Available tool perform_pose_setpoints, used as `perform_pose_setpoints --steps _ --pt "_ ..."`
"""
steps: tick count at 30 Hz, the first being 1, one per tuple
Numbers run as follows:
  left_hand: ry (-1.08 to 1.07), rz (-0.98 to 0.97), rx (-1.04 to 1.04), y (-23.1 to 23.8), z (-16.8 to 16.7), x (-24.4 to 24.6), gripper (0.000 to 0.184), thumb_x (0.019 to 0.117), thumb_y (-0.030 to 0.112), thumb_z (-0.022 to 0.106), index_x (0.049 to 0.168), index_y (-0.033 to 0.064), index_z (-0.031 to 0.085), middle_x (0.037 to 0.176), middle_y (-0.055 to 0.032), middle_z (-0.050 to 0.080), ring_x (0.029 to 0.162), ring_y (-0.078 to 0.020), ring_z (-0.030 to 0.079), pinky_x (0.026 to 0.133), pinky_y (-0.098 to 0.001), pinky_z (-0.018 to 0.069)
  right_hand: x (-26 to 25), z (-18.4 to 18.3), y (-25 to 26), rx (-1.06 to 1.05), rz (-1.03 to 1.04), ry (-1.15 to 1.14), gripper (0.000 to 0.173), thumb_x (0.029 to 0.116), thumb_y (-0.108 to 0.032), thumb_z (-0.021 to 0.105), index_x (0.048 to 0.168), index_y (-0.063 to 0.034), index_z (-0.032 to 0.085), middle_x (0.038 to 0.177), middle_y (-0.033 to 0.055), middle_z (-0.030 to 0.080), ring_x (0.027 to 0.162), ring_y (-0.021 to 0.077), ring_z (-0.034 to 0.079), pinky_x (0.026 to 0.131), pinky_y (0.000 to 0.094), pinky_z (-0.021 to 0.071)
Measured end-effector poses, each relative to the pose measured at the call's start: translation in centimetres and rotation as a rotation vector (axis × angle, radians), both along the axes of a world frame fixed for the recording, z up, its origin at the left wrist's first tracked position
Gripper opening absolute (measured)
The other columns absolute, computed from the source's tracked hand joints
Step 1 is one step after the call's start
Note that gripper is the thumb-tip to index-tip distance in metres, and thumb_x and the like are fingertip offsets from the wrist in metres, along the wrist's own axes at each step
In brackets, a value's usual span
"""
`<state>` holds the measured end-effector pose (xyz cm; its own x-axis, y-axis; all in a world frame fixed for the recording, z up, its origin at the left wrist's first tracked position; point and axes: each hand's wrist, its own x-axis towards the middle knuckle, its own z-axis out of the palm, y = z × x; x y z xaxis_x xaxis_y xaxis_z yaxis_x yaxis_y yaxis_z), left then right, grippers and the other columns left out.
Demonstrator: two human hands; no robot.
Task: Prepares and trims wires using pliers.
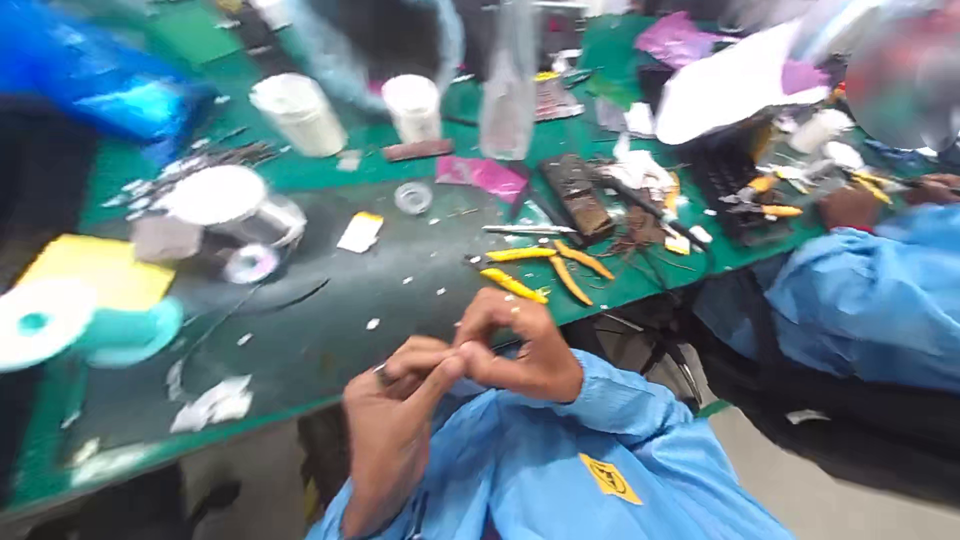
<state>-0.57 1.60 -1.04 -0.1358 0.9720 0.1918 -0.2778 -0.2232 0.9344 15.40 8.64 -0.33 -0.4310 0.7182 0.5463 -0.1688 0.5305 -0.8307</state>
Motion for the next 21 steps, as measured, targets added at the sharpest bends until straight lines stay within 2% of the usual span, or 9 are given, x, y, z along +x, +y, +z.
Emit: perform_pose_setpoints --steps 4,7,11,16,21 --pt "-0.133 0.0 0.039 0.4 -0.1 -0.2 0.008 0.0903 0.01 0.078 0.097 0.0071 0.077 0.094 -0.0039 0.075 0.086 -0.0107 0.072 0.081 -0.0264 0.062 0.0 -0.3 -0.2 -0.051 0.004 0.019 0.012 0.0995 -0.009 0.063 0.097 0.0019 0.065 0.094 0.007 0.067 0.086 0.0076 0.066 0.073 0.0238 0.0581" --pt "-0.202 -0.042 0.057 0.4 0.0 -0.1 0.007 0.0931 0.009 0.074 0.1 0.0053 0.074 0.096 -0.0034 0.072 0.088 -0.01 0.07 0.082 -0.0266 0.0613 -0.1 -0.3 -0.6 -0.107 0.038 0.058 0.011 0.1021 -0.012 0.062 0.101 -0.0014 0.065 0.098 0.0039 0.067 0.088 0.0059 0.066 0.074 0.0231 0.059" --pt "-0.298 -0.113 0.02 0.1 0.0 0.1 0.009 0.0942 0.008 0.073 0.102 0.0035 0.072 0.097 -0.0042 0.072 0.089 -0.0106 0.07 0.084 -0.0271 0.0611 -0.2 -0.3 -1.1 -0.167 0.053 0.09 0.009 0.102 -0.013 0.062 0.1 -0.0038 0.064 0.098 0.0013 0.065 0.086 0.0041 0.064 0.073 0.0216 0.0573" --pt "-0.317 -0.223 -0.023 0.1 -0.2 0.0 0.022 0.0866 0.001 0.079 0.106 0.0022 0.069 0.101 -0.0058 0.071 0.093 -0.0113 0.07 0.085 -0.0267 0.0612 -0.3 -0.2 -1.1 -0.172 0.03 0.096 0.008 0.1011 -0.012 0.061 0.099 -0.0043 0.063 0.095 -0.0005 0.063 0.088 0.0026 0.063 0.076 0.0203 0.0568" --pt "-0.284 -0.192 -0.006 0.3 0.0 0.1 0.014 0.0894 0.001 0.077 0.102 0.0022 0.071 0.098 -0.0054 0.071 0.091 -0.0108 0.069 0.084 -0.0255 0.0606 -0.3 -0.3 -1.1 -0.182 0.022 0.122 0.008 0.1002 -0.013 0.063 0.098 -0.0055 0.063 0.095 -0.0014 0.063 0.091 0.0027 0.063 0.077 0.02 0.0563"
